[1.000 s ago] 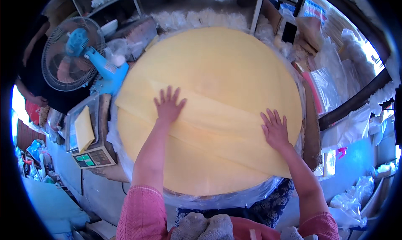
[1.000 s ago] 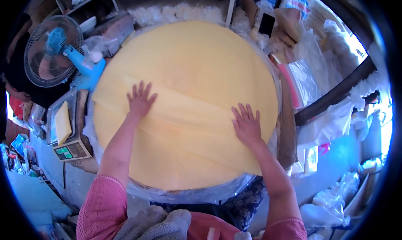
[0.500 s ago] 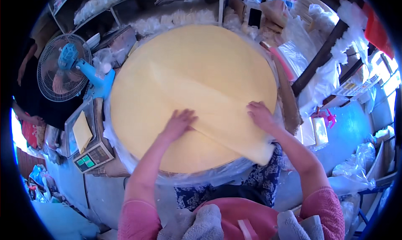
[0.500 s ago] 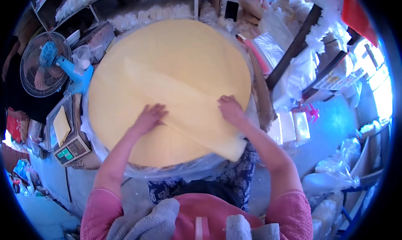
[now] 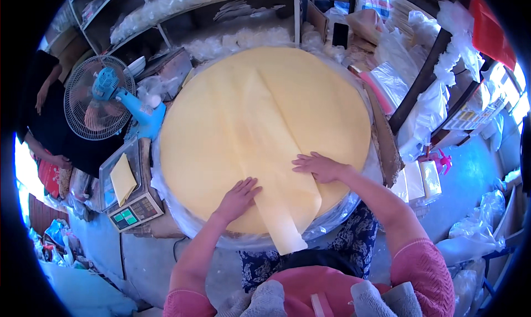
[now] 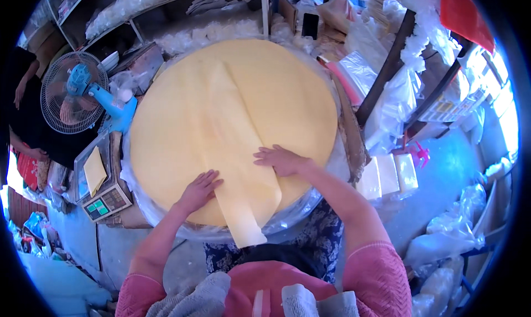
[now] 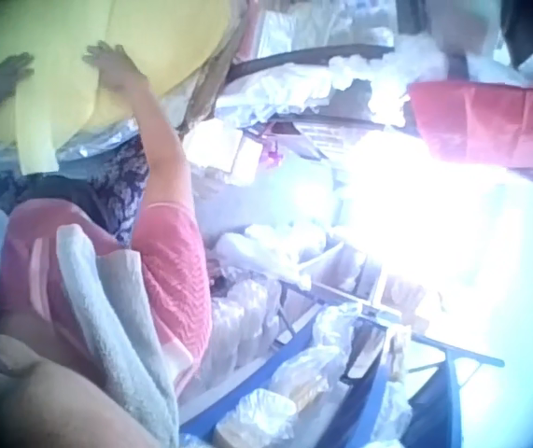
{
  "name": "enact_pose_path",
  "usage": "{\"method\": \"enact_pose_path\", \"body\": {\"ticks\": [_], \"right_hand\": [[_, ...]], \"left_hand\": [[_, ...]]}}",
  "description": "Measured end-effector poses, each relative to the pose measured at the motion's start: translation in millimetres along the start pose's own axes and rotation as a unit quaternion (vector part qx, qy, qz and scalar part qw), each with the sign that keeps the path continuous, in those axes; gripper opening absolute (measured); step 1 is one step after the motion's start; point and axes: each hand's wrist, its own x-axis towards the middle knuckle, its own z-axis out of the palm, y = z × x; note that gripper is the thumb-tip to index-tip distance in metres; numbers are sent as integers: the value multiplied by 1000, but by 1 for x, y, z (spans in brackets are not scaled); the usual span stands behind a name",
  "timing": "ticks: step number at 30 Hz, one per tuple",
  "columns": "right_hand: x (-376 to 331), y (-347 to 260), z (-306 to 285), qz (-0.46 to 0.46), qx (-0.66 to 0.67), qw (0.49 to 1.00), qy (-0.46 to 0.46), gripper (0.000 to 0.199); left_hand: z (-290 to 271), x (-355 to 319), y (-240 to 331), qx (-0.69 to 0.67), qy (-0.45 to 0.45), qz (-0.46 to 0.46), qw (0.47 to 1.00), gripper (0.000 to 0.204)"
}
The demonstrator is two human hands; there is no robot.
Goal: The person peels thin yellow sheets from a stack, folds them into rectangular shapes, and places them onto a scale for weighing.
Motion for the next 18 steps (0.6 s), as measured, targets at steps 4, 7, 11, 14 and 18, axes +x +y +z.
{"method": "enact_pose_path", "body": {"ticks": [4,7,11,14,18], "right_hand": [[-9,8,25,25,194,978,78,33],[-23,3,52,253,511,794,212,25],[-28,-16,50,345,455,775,271,25],[-24,-45,32,408,353,797,270,44],[-23,-31,55,455,235,807,293,55]], "left_hand": [[33,6,-11,-162,138,-60,975,34],[24,23,7,-332,163,-238,898,23],[31,34,25,-403,206,-360,816,20],[48,24,20,-406,219,-386,799,24],[34,29,42,-462,151,-423,765,25]]}}
